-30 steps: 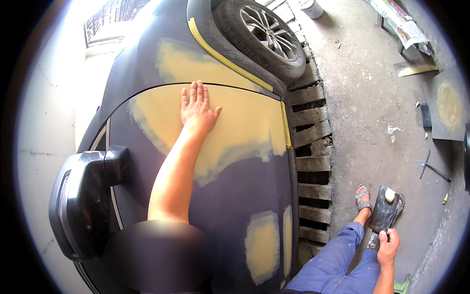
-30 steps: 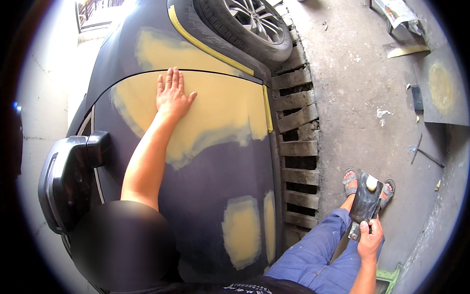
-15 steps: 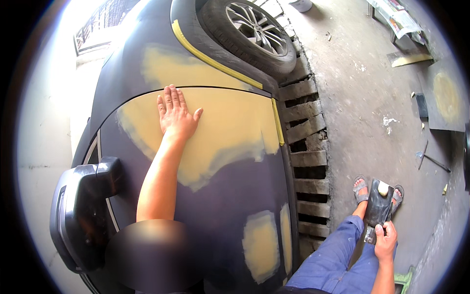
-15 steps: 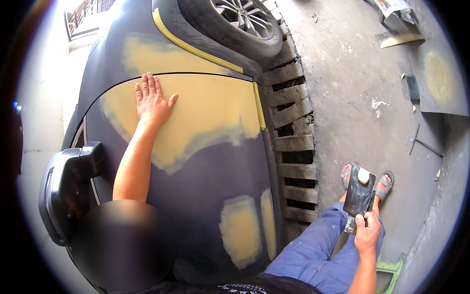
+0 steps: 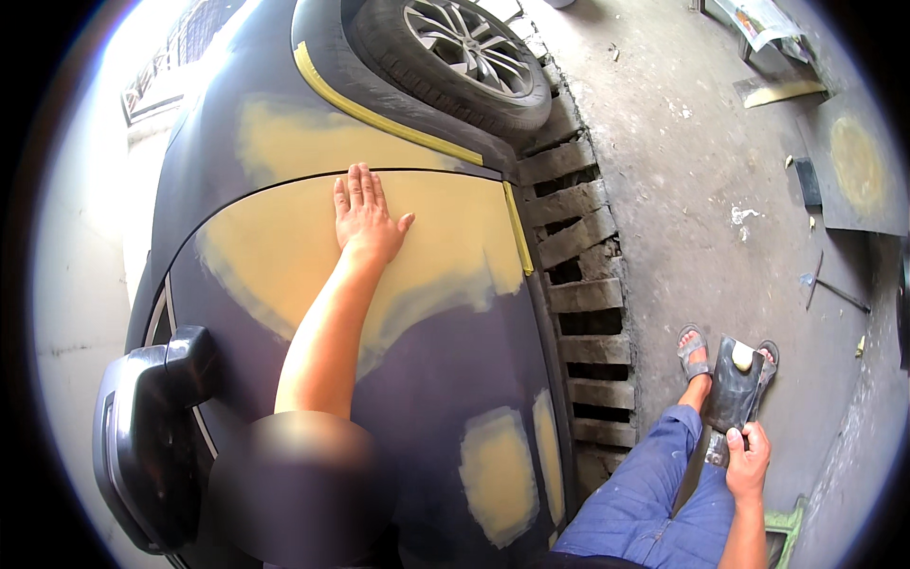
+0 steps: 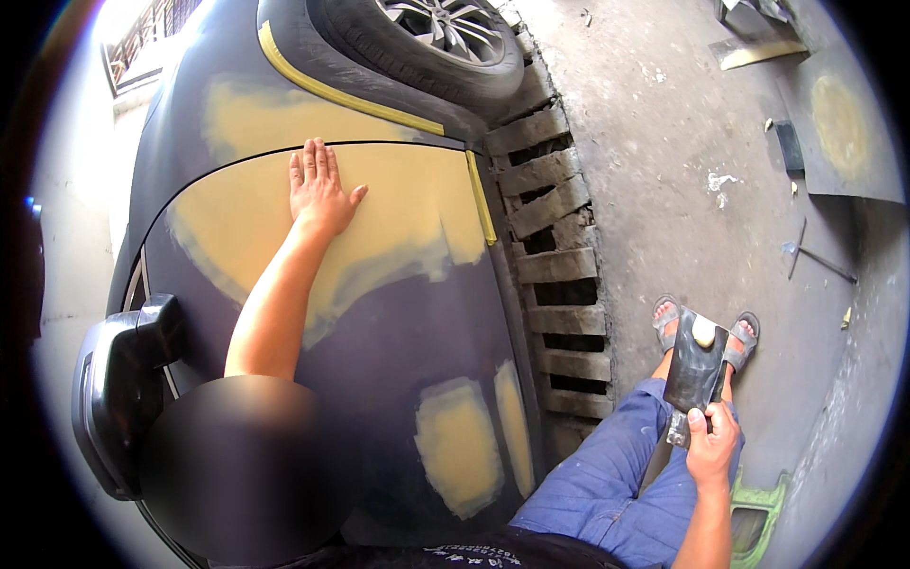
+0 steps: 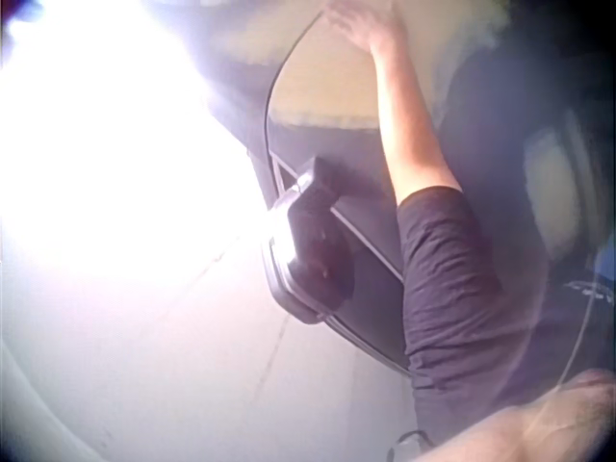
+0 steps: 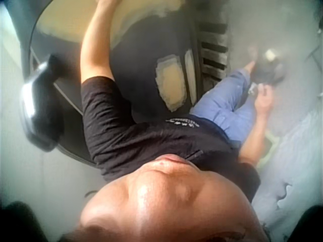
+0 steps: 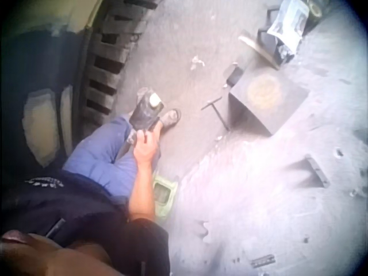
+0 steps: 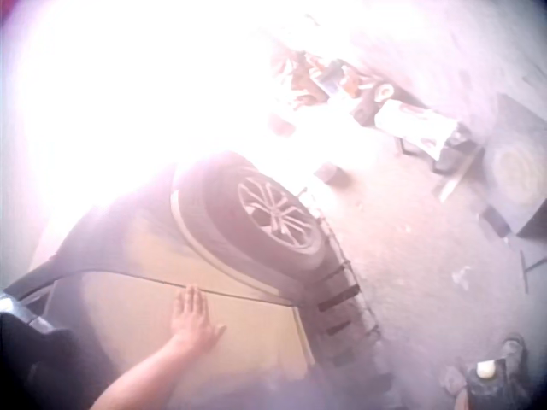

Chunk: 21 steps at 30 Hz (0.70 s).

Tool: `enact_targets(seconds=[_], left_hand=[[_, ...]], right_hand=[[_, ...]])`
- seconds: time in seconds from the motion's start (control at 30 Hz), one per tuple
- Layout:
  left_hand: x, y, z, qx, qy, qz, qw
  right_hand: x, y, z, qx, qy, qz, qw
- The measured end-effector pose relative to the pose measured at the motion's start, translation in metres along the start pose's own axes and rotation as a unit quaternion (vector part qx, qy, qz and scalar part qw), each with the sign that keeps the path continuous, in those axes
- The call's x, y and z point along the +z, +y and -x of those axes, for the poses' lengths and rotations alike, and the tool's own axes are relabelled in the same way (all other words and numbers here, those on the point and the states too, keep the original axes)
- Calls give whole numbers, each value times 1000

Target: The person applies a beige filler paste to the front fender and door of a dark gray car using a metal spreader. They repeatedly smooth the filler over the surface and periodically touch the area with their hand to check the texture.

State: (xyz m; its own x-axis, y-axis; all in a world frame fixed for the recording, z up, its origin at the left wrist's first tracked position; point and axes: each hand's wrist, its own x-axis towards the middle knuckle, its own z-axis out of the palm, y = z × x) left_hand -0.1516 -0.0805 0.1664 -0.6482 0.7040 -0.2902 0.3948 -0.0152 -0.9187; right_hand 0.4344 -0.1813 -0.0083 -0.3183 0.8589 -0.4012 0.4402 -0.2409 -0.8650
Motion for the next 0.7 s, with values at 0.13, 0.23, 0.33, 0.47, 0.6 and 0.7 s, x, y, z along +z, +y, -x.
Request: enact_targets(seconds=[0.13,0.23,0.33,0.47,0.6,0.7], left_hand=[[-1,13,-5,13,-7,-1,1000],[5,25,-11,22,-10,1,1000],[3,36,-14,19,-12,-3,1000],[11,46,-25,42,-12,10,999],[13,59,-30,56,-18,9,998],[14,71,-33,67,-16,9,998]], right_hand=[[-3,10,2,-2,3,10,1000],[-3,13,3,-2,4,14,1000],[-3,11,2,-3,11,14,1000],[-4,8,1,9,10,22,1000],[-1,5,0,24,2,22,999],[-2,3,-2,20,5,26,999]])
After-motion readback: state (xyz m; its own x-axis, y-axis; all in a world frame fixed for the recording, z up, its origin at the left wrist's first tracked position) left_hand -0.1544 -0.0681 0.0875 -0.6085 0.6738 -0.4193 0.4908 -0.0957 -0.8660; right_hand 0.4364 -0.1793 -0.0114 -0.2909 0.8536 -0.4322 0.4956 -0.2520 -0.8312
